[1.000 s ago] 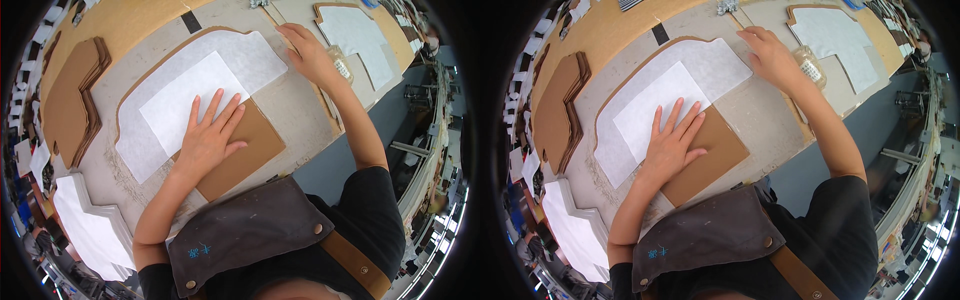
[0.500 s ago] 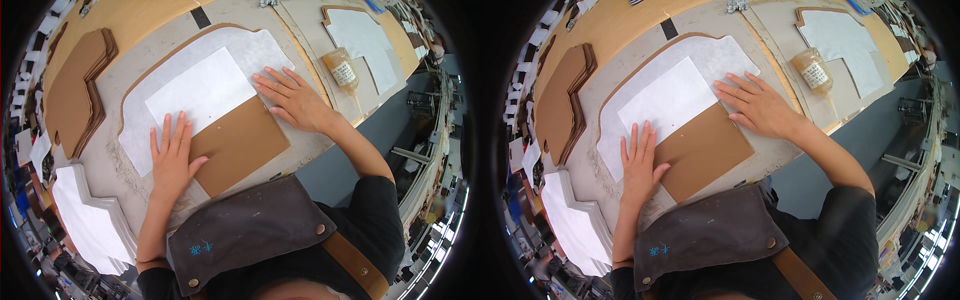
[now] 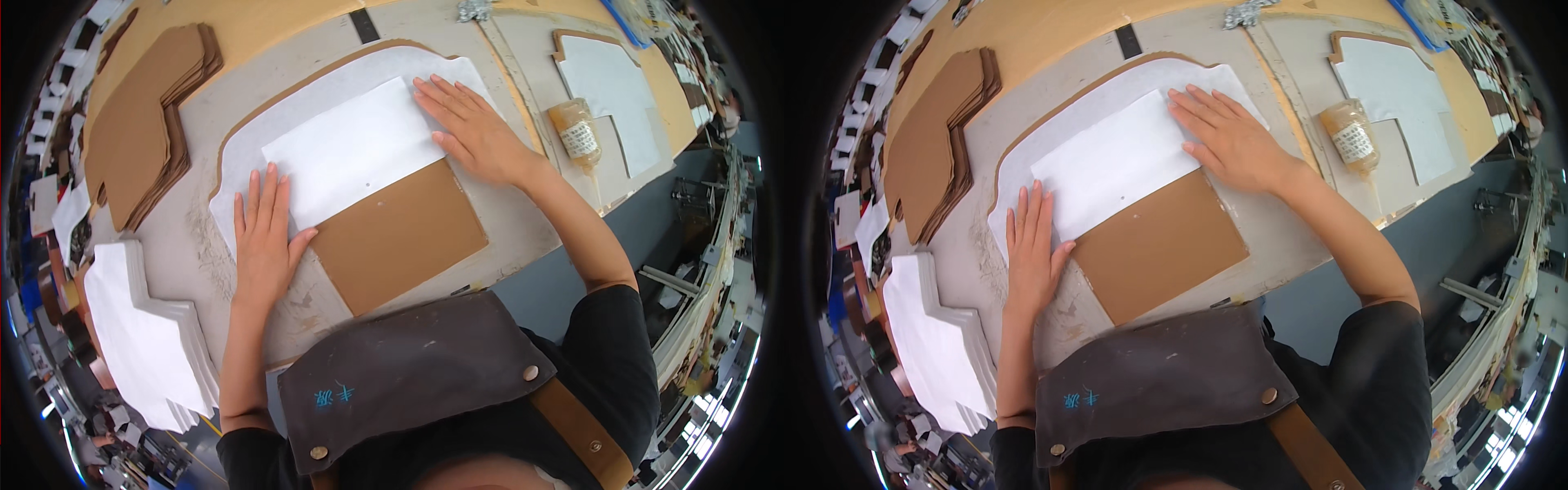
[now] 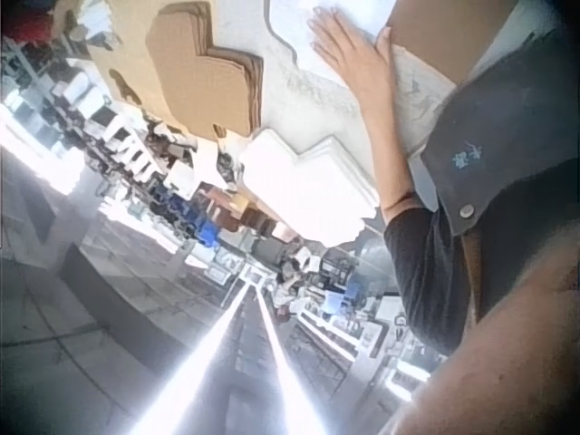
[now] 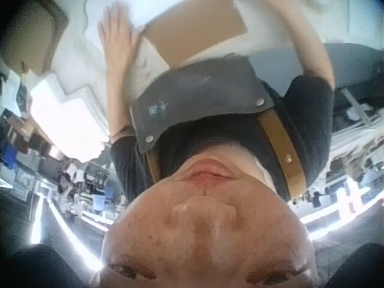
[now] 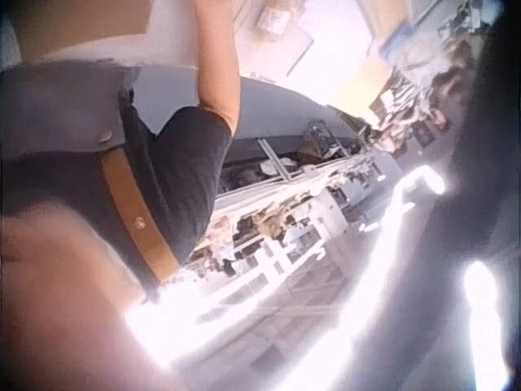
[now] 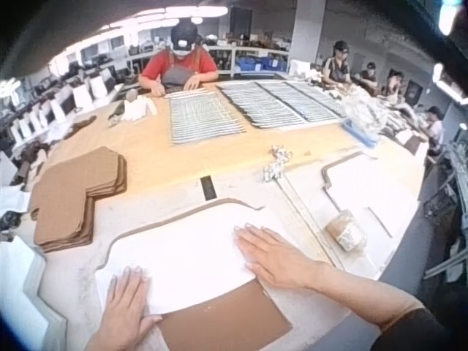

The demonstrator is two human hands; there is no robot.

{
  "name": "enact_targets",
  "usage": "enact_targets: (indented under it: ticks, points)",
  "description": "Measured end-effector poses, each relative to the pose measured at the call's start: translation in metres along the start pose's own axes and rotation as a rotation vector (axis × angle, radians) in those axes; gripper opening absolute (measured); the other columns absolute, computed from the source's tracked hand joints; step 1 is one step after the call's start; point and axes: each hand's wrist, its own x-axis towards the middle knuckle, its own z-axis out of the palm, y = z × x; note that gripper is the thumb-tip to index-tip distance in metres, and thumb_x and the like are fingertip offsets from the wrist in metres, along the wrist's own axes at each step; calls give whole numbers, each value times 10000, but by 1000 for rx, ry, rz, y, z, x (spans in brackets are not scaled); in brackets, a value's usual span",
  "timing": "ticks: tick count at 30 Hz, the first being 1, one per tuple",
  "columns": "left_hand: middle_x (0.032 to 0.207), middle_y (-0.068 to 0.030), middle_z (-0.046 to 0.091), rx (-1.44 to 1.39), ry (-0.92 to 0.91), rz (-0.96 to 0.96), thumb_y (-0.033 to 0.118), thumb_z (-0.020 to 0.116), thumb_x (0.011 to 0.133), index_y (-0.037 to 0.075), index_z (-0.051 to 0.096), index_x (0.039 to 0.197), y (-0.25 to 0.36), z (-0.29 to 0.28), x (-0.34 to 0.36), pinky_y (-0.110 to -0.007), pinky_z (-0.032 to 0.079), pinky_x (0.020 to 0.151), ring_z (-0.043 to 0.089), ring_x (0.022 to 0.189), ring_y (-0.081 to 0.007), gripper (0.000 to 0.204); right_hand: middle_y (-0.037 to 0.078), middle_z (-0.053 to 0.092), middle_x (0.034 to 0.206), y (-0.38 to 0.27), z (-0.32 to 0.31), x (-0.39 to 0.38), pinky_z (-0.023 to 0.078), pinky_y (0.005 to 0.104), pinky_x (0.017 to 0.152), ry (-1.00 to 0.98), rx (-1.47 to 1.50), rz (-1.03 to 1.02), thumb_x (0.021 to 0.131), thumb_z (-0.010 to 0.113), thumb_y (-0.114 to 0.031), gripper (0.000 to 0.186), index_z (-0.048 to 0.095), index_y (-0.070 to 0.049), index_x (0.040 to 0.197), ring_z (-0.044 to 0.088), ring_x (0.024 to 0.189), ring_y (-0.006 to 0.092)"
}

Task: The recorder is gluing and layering material onto leather or synthetic panels in a workshop.

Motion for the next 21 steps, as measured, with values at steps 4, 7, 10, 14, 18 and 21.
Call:
enact_targets:
  ticks: [4, 7, 10, 14, 18, 21]
  points:
    - [1521, -130, 249, 52, -4, -18, 331, 640, 828, 3, 333, 1410, -11, 2, 4, -492, 123, 1144, 182, 1419, -310, 735, 105, 290, 1505, 13, 12, 9, 181, 395, 1152, -64, -4, -27, 983, 396, -275, 493, 349, -22, 1403, 246, 1397, 259]
    - [1521, -131, 248, 71, 3, -58, 371, 618, 847, 13, 337, 1412, -21, 6, 1, -488, 142, 1142, 190, 1417, -308, 726, 103, 264, 1518, 20, 8, 8, 161, 388, 1157, -74, -63, -33, 984, 382, -275, 511, 310, -27, 1426, 218, 1410, 252]
    - [1521, -130, 249, 98, 34, -73, 414, 580, 870, 25, 341, 1415, -26, 5, 1, -485, 158, 1139, 198, 1414, -307, 711, 101, 246, 1525, 25, 2, 6, 152, 382, 1160, -105, -98, 17, 982, 375, -262, 518, 285, -35, 1439, 198, 1418, 246]
    - [1538, -136, 197, 124, 34, -83, 343, 561, 893, 39, 285, 1446, -35, 6, -2, -479, 139, 1144, 152, 1429, -293, 689, 100, 233, 1530, 29, 0, 6, 146, 380, 1161, -120, -118, 50, 980, 365, -257, 524, 273, -33, 1444, 188, 1421, 244]
    - [1530, -134, 222, 142, 78, -103, 454, 537, 891, 57, 336, 1428, -45, 11, -7, -497, 155, 1136, 198, 1415, -301, 698, 99, 228, 1532, 29, -1, 10, 140, 379, 1162, -111, -155, 47, 984, 353, -267, 525, 272, -25, 1443, 186, 1422, 241]
    - [1535, -130, 210, 169, 83, -162, 443, 555, 880, 65, 327, 1435, -46, 5, -8, -516, 145, 1133, 186, 1419, -304, 709, 95, 220, 1535, 35, 5, 8, 128, 382, 1164, -72, -215, 86, 987, 349, -292, 535, 265, -34, 1448, 174, 1426, 236]
